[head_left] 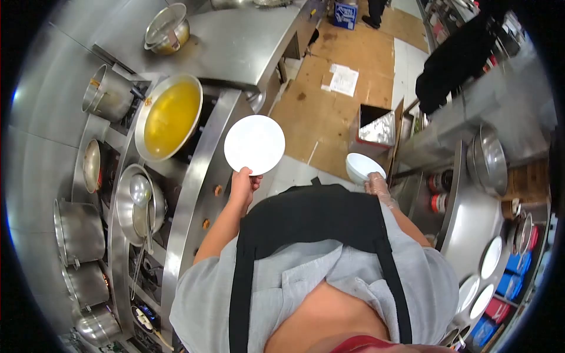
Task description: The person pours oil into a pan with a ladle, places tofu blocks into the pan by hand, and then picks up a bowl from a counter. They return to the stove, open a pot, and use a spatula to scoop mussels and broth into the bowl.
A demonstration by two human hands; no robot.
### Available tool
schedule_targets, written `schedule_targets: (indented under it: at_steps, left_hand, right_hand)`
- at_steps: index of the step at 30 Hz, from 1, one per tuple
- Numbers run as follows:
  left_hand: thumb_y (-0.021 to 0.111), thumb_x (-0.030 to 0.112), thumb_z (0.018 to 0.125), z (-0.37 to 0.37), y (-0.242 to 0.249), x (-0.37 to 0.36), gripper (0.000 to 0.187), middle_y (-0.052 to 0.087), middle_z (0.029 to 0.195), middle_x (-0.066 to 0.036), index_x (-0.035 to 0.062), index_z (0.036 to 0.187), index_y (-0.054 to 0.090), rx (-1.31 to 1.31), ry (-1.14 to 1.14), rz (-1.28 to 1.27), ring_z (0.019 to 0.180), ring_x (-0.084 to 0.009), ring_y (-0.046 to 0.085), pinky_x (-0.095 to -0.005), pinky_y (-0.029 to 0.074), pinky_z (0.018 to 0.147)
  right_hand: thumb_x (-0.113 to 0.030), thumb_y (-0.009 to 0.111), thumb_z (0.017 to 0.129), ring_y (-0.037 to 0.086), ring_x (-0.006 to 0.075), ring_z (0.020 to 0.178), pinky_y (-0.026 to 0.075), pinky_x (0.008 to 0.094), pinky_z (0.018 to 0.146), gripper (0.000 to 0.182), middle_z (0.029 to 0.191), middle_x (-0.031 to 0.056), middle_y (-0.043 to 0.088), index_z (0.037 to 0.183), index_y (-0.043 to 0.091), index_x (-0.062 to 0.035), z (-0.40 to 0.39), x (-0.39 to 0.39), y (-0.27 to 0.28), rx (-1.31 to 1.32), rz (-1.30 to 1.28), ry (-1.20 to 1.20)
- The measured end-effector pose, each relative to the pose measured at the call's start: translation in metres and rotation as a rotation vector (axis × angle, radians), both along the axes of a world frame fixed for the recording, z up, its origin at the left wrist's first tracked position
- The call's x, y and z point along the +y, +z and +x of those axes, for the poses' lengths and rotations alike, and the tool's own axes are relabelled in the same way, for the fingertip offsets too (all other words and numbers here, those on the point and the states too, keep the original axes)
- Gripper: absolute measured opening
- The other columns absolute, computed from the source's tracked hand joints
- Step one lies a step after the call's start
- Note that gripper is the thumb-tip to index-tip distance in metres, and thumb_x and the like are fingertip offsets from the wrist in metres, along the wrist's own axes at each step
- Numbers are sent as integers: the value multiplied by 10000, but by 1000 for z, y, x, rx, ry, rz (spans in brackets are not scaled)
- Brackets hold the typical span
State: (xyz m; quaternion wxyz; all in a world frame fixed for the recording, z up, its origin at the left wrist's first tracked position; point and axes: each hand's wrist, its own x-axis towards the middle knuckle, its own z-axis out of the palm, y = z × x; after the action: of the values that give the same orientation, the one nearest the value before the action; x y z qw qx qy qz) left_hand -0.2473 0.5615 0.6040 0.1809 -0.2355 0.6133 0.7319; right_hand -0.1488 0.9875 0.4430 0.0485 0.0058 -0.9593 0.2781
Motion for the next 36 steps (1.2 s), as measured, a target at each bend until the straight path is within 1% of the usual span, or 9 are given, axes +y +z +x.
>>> schedule_targets:
  at_steps: [3,9,14,19,25,28,31,33,36]
  left_hand:
    - [436,144,784,-35,23,20,320,550,720,-114,-68,1022,471,62,71,28,562,-123,456,-242,361,474]
    - [456,157,785,-125,38,31,305,566,729,-123,-35,1019,492,147,195,63,558,-128,472,-234,362,459]
    - [463,142,805,-225,25,25,251,569,681,-127,-39,974,503,221,214,121,534,-136,482,-251,380,451]
    - [432,122,802,-307,23,31,237,574,667,-117,-47,945,516,179,302,181,513,-131,487,-244,393,437]
    - [427,135,833,-370,12,35,238,584,689,-122,-43,964,514,102,382,215,545,-139,508,-244,408,462]
    - [433,159,842,-400,4,38,244,589,689,-115,-40,951,524,113,414,217,544,-136,512,-238,410,458]
    - [431,181,851,-428,0,53,252,587,682,-107,-33,933,536,102,514,178,537,-129,506,-233,411,456]
    - [457,173,855,-446,-4,59,206,582,758,-130,-2,954,500,87,549,197,591,-143,509,-240,427,501]
    - [441,172,845,-475,-4,79,248,592,746,-117,-34,954,526,69,714,198,578,-132,519,-244,435,486]
  right_hand:
    - [-76,576,775,519,394,953,445,469,820,223,958,209,530,979,527,1,-77,-13,64,27,14,116]
    - [-24,599,764,521,400,899,446,466,782,222,912,208,527,965,509,-5,-228,-37,117,326,-100,288]
    - [-5,628,737,522,402,883,448,463,775,236,913,213,531,934,500,14,-341,-57,161,511,-80,423]
    - [13,622,726,534,385,881,457,448,782,232,908,202,533,929,510,3,-445,-74,209,538,-58,545]
    - [-28,624,740,547,359,891,500,423,738,223,923,178,543,937,519,-15,-563,-95,202,592,18,605]
    - [-116,590,782,559,321,890,522,389,730,177,931,146,540,925,535,-28,-617,-100,195,561,73,667]
    - [-94,573,764,563,300,894,525,365,735,159,918,131,543,909,549,-32,-673,-103,187,544,139,802]
    - [-82,568,751,563,290,899,526,357,731,163,920,127,546,905,555,-33,-708,-101,174,572,163,891]
    - [-63,558,732,563,281,909,517,351,749,172,924,123,552,901,562,-35,-767,-106,170,571,188,1013]
